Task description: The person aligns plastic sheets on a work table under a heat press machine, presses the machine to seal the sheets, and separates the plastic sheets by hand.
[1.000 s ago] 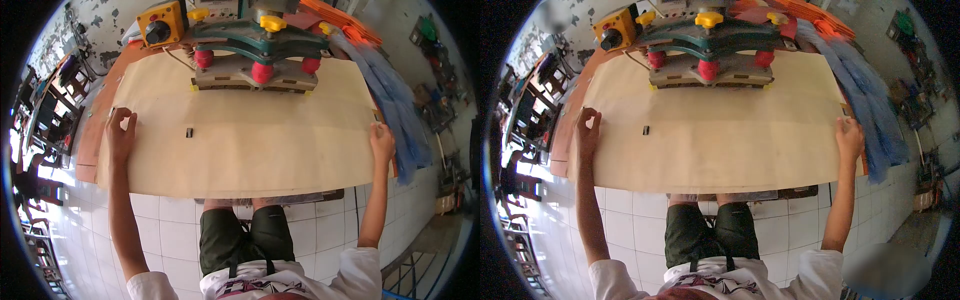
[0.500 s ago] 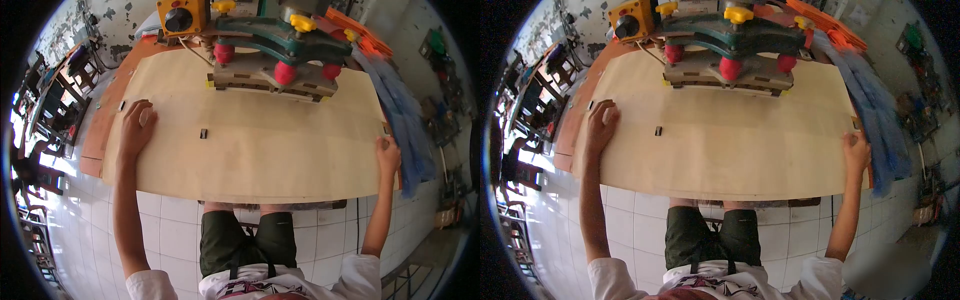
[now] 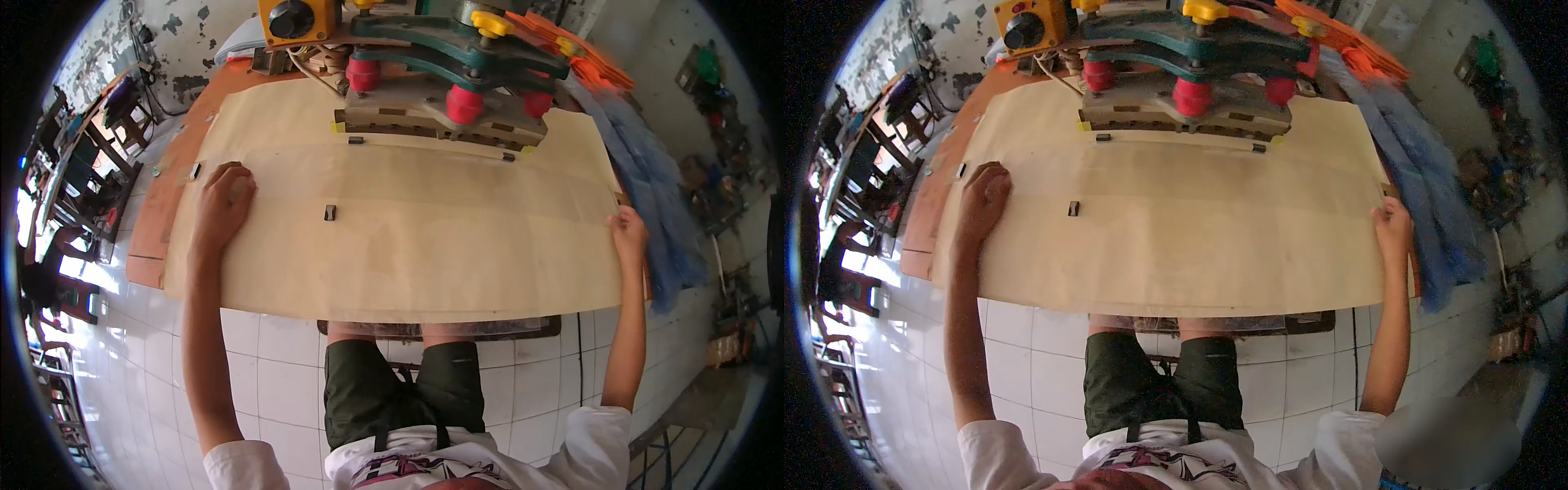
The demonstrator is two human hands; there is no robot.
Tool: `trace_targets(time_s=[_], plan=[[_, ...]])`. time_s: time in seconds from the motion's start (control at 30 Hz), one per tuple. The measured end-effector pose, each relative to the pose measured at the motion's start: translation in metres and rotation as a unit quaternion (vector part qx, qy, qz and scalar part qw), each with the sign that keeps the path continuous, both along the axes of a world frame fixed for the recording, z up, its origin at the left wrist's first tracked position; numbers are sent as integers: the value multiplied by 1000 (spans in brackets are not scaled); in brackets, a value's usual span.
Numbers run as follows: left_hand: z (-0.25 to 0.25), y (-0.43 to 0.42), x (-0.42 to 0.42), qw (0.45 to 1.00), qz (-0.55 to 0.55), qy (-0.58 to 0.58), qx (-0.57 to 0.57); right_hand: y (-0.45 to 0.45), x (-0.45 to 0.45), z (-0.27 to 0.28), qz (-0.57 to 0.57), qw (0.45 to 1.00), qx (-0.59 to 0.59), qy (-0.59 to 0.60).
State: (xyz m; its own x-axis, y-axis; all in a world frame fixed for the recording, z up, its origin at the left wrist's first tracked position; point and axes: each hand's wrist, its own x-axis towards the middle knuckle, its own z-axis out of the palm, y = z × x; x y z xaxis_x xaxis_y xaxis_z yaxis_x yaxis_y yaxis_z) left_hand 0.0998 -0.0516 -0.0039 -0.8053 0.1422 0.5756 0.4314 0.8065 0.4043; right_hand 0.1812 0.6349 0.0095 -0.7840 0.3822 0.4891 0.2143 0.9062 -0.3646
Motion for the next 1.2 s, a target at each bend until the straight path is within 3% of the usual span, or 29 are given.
trace_targets(time_s=[0.03,0.17,0.23,0.27,0.3,0.37,0.5,0.57,0.7,0.97,1.2], plan=[[2,1,1,1000,5,-10,2,-1,1,5,11,999,-17,-42],[3,2,2,1000,17,-16,-3,-42,6,17,10,999,-32,-21],[3,3,3,1000,13,-15,5,-91,26,30,108,979,4,174],[2,3,2,1000,9,-15,10,-110,37,36,114,969,74,204],[1,2,1,1000,7,-17,9,-122,47,32,112,970,74,203],[-1,-1,-2,1000,14,-14,-6,-138,66,23,160,925,177,296],[0,-1,-1,1000,9,-11,-14,-146,95,0,242,883,228,332],[2,-1,1,1000,8,-16,-14,-148,102,-5,298,842,174,414],[10,5,7,999,15,-25,-14,-151,109,-1,297,806,142,492],[6,2,4,1000,14,-22,-6,-141,128,22,303,806,76,504],[7,3,4,1000,12,-20,-7,-130,133,30,218,807,-16,548]])
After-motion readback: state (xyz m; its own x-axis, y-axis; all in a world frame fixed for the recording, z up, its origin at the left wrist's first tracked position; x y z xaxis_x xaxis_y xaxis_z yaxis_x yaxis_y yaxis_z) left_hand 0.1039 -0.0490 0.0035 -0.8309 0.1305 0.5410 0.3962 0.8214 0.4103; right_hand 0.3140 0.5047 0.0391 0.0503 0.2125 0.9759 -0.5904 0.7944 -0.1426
